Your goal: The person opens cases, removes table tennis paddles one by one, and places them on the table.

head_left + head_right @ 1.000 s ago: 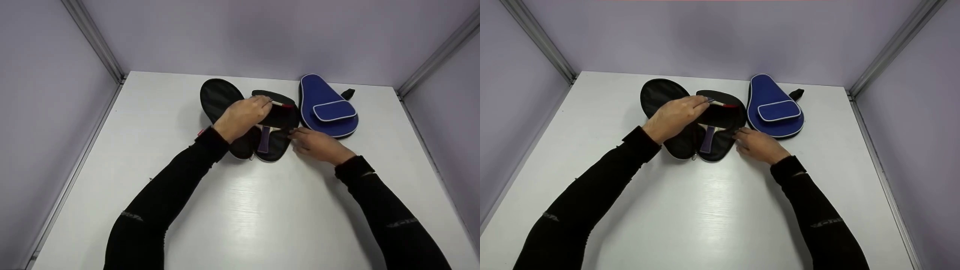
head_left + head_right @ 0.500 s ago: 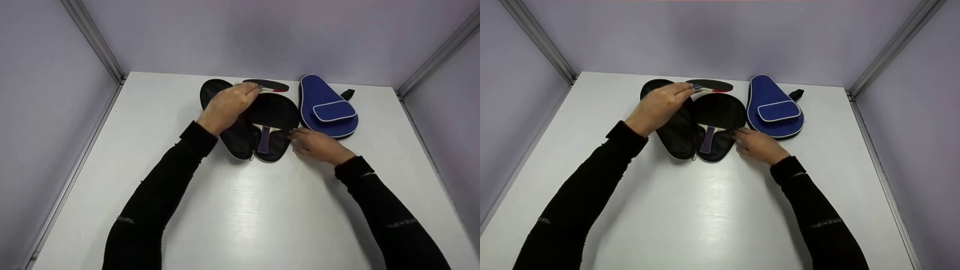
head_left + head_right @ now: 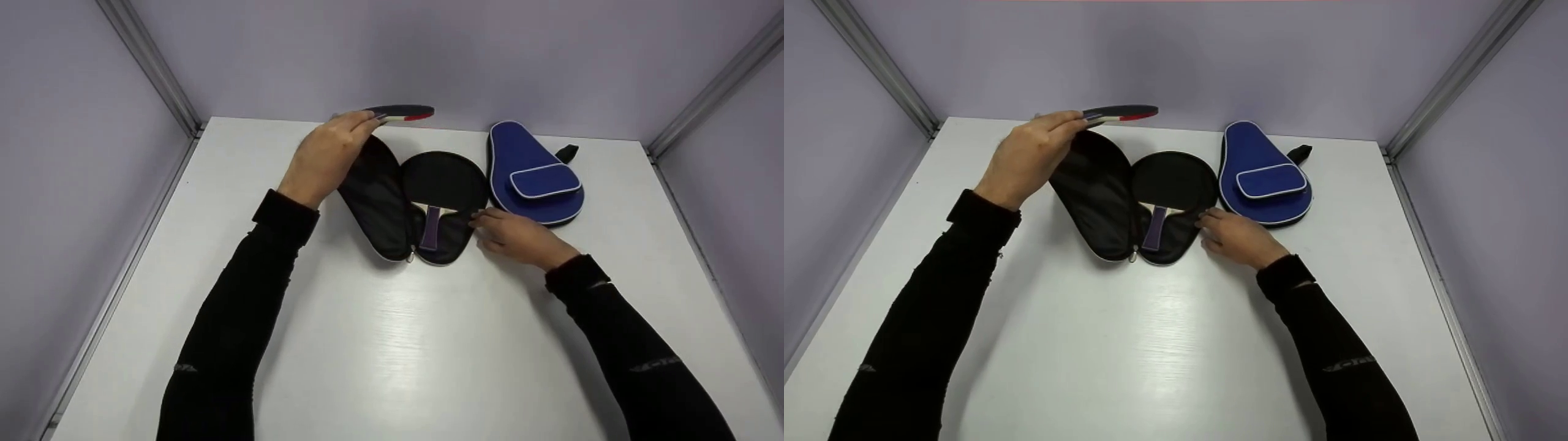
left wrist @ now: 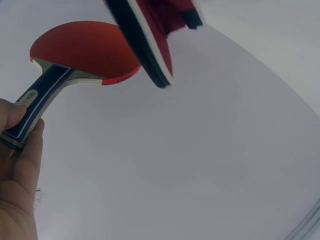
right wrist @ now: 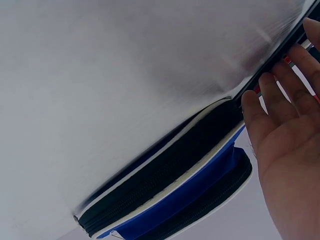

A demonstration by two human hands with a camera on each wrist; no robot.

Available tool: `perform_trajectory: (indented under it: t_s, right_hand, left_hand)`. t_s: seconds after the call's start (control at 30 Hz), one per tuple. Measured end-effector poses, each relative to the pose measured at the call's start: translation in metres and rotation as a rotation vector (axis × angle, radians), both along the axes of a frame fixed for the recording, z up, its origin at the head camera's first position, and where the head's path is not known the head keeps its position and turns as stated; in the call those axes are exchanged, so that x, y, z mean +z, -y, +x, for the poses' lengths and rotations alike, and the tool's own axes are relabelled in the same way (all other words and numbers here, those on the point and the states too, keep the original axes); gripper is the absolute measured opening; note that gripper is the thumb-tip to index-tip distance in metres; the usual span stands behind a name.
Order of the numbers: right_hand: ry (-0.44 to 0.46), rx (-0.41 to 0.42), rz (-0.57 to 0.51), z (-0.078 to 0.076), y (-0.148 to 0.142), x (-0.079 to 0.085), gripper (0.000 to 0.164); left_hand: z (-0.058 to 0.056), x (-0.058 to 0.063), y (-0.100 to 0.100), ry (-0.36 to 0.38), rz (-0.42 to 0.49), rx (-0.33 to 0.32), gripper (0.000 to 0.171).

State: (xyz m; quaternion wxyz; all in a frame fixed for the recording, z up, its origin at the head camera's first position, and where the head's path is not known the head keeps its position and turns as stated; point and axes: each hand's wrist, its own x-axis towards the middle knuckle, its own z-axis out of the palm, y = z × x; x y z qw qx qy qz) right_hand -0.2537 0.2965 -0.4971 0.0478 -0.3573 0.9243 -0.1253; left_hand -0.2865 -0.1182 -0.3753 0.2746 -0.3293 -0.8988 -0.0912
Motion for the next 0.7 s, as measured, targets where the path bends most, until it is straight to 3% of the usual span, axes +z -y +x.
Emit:
perform_trajectory:
  t_s: [0.47, 0.7]
  right_hand:
    - [0.007, -0.005, 0.013, 0.002, 0.002, 0.003, 0.042]
    - [0.015, -0.016, 0.014, 0.003, -0.001, 0.003, 0.042]
  left_hand:
    - [-0.008, 0.003, 0.06, 0.051, 0.225, 0.132, 0.031]
    - [-0.013, 0.003, 0.083, 0.073, 0.295, 0.194, 0.031]
